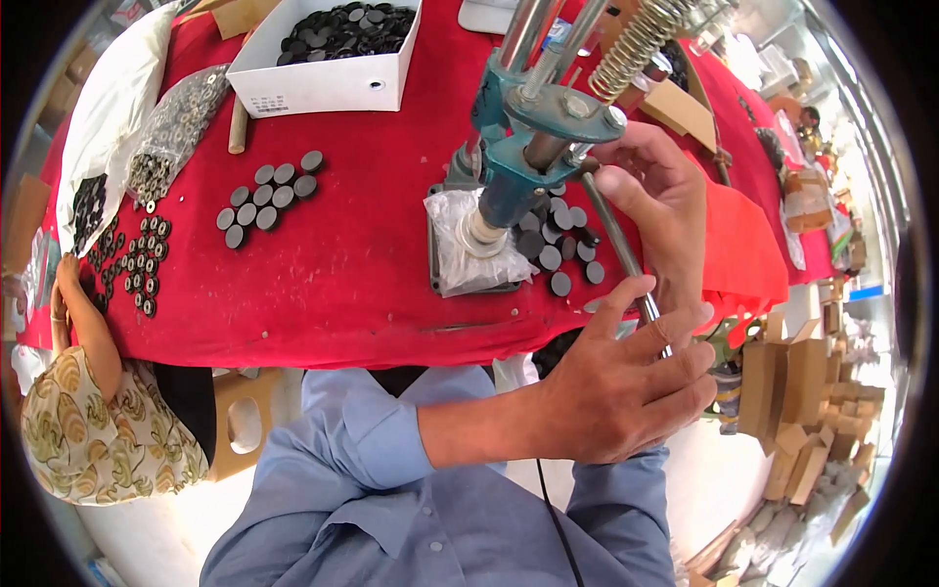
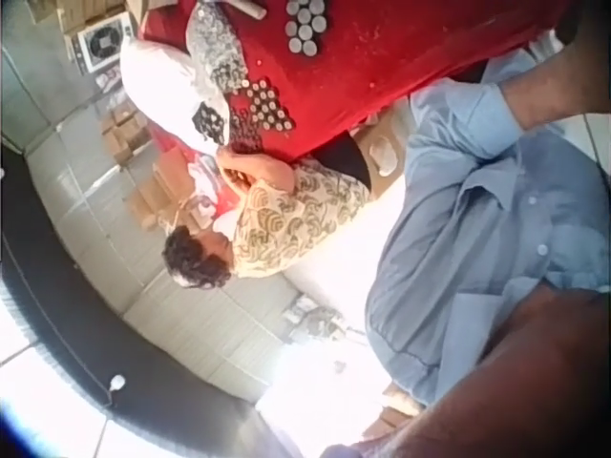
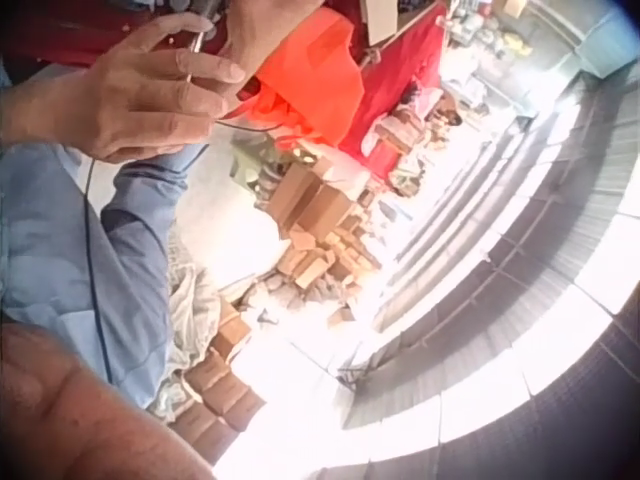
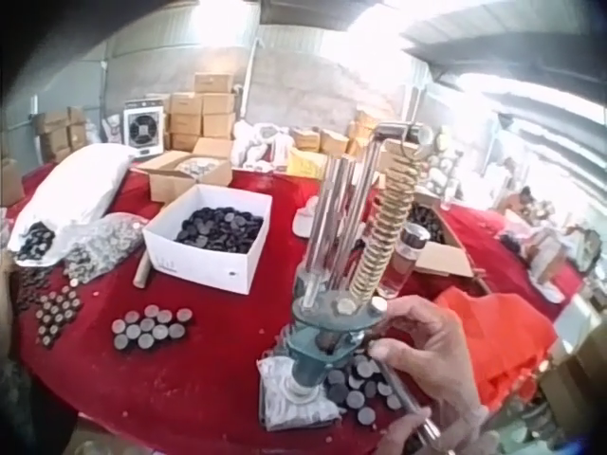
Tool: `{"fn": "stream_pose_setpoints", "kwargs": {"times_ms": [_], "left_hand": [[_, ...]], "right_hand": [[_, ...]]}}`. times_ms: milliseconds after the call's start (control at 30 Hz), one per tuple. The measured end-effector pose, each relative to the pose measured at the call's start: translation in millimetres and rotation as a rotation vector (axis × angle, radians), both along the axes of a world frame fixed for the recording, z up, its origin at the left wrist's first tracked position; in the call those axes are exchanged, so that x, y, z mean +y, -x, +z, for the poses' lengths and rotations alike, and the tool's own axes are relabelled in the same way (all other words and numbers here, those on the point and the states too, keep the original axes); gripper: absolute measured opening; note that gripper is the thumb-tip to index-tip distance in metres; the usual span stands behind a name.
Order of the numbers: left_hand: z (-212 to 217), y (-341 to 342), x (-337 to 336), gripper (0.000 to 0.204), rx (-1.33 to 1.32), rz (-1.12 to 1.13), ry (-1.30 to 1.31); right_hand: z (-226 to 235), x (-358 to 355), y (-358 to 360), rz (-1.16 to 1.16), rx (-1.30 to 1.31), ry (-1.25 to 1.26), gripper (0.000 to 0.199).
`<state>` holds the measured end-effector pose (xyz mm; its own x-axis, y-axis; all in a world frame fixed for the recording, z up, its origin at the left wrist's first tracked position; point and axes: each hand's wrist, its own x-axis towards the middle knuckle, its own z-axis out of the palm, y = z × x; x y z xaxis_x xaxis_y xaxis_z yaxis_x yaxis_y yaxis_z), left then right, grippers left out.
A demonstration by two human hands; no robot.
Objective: The person assembles metal rings and plastic caps using a manual press machine.
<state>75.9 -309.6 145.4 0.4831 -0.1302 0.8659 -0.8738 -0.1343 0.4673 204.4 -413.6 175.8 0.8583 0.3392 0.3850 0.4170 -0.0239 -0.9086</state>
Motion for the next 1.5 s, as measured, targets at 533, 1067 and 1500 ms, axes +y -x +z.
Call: {"fn": "stream_pose_setpoints", "kwargs": {"times_ms": [533, 1067, 1500], "left_hand": [[-3, 2, -6, 0.023, 0.014, -0.035, 0.056], [4, 4, -8, 0.020, 0.025, -0.041, 0.016], [1, 2, -7, 0.017, 0.031, -0.063, 0.061]], "right_hand": [[-4, 13, -12, 0.012, -0.082, 0.062, 0.032], [-5, 0, -31, 0.141, -0.149, 0.090, 0.030], [-15, 7, -32, 0.226, -0.053, -0.032, 0.029]]}}
